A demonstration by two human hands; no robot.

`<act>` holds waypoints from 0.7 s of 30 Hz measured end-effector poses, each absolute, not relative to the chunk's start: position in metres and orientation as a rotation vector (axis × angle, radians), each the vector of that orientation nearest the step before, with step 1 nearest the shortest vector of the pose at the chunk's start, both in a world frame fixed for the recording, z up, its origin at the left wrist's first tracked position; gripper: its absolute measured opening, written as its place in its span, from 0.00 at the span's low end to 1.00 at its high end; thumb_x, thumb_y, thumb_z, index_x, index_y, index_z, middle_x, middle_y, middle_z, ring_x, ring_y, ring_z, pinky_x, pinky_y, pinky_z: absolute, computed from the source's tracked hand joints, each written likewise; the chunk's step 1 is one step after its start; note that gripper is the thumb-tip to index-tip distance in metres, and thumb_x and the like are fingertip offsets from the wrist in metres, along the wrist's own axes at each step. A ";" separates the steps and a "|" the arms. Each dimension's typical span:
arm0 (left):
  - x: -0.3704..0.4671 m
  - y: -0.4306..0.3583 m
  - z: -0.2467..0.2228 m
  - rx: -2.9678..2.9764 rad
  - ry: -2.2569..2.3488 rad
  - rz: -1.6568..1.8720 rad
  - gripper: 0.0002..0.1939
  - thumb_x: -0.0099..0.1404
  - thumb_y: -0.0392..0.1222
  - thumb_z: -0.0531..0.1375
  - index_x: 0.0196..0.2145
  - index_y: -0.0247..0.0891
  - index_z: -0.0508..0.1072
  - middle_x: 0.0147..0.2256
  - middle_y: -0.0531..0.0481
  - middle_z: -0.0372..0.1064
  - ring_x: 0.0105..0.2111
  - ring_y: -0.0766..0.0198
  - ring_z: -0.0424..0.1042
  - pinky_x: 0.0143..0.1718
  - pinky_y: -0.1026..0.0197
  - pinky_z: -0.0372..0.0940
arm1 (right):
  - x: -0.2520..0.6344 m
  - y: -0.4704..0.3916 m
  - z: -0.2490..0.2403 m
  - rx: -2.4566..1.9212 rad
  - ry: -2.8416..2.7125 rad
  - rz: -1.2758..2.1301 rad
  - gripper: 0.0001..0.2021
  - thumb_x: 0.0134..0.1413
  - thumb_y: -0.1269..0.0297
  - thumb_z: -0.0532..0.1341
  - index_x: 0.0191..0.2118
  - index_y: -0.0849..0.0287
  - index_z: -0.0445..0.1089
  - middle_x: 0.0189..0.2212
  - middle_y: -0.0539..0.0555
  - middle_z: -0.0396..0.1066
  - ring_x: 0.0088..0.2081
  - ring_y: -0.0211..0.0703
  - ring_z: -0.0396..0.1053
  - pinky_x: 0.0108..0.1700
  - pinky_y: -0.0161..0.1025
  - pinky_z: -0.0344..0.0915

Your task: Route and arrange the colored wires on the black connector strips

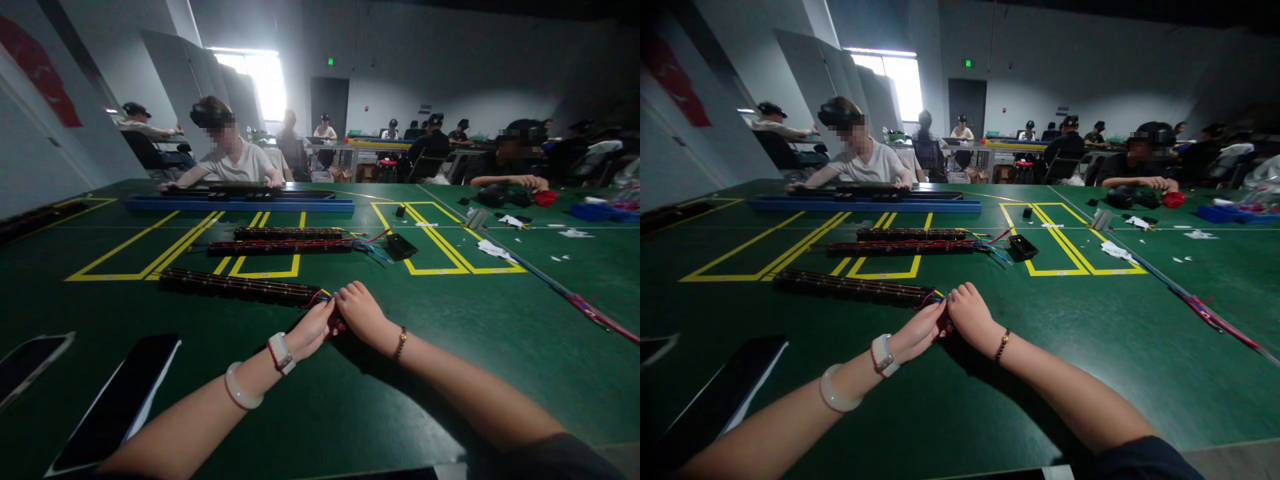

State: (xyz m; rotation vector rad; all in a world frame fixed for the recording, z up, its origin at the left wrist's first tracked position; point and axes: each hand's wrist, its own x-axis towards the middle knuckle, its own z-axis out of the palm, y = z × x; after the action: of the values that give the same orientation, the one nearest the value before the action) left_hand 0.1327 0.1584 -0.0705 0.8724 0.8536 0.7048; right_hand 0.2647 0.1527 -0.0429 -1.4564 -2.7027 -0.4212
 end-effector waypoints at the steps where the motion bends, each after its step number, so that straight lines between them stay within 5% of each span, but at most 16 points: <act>1: 0.133 0.159 -0.073 0.885 0.853 0.705 0.13 0.70 0.49 0.47 0.36 0.35 0.60 0.26 0.53 0.60 0.23 0.73 0.62 0.23 0.69 0.54 | 0.265 0.152 -0.043 -1.448 -2.710 -0.404 0.10 0.57 0.71 0.54 0.42 0.66 0.70 0.36 0.61 0.67 0.39 0.50 0.61 0.46 0.45 0.52; 8: 0.131 0.158 -0.077 0.922 0.848 0.733 0.16 0.68 0.52 0.50 0.33 0.34 0.61 0.23 0.53 0.61 0.22 0.72 0.62 0.23 0.68 0.52 | 0.275 0.150 -0.023 -1.468 -2.696 -0.135 0.15 0.63 0.57 0.51 0.40 0.58 0.72 0.35 0.59 0.67 0.38 0.46 0.63 0.42 0.41 0.54; 16: 0.130 0.154 -0.067 0.945 0.918 0.653 0.12 0.72 0.45 0.44 0.35 0.34 0.58 0.19 0.55 0.60 0.19 0.72 0.62 0.22 0.69 0.52 | 0.293 0.169 -0.014 -1.730 -2.620 0.486 0.21 0.61 0.52 0.52 0.25 0.59 0.73 0.21 0.54 0.69 0.20 0.36 0.60 0.24 0.35 0.48; 21: 0.128 0.156 -0.062 1.023 0.905 0.610 0.12 0.70 0.44 0.47 0.36 0.31 0.61 0.24 0.54 0.62 0.14 0.78 0.54 0.17 0.69 0.42 | 0.305 0.185 -0.022 -1.942 -2.433 0.095 0.20 0.59 0.49 0.54 0.29 0.58 0.74 0.27 0.58 0.72 0.27 0.43 0.67 0.28 0.37 0.50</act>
State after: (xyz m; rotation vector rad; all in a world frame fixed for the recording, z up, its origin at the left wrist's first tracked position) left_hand 0.1275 0.1558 -0.0617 1.0231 0.9052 0.6099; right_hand 0.3049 0.1855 -0.0223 -1.9415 -2.4330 0.0948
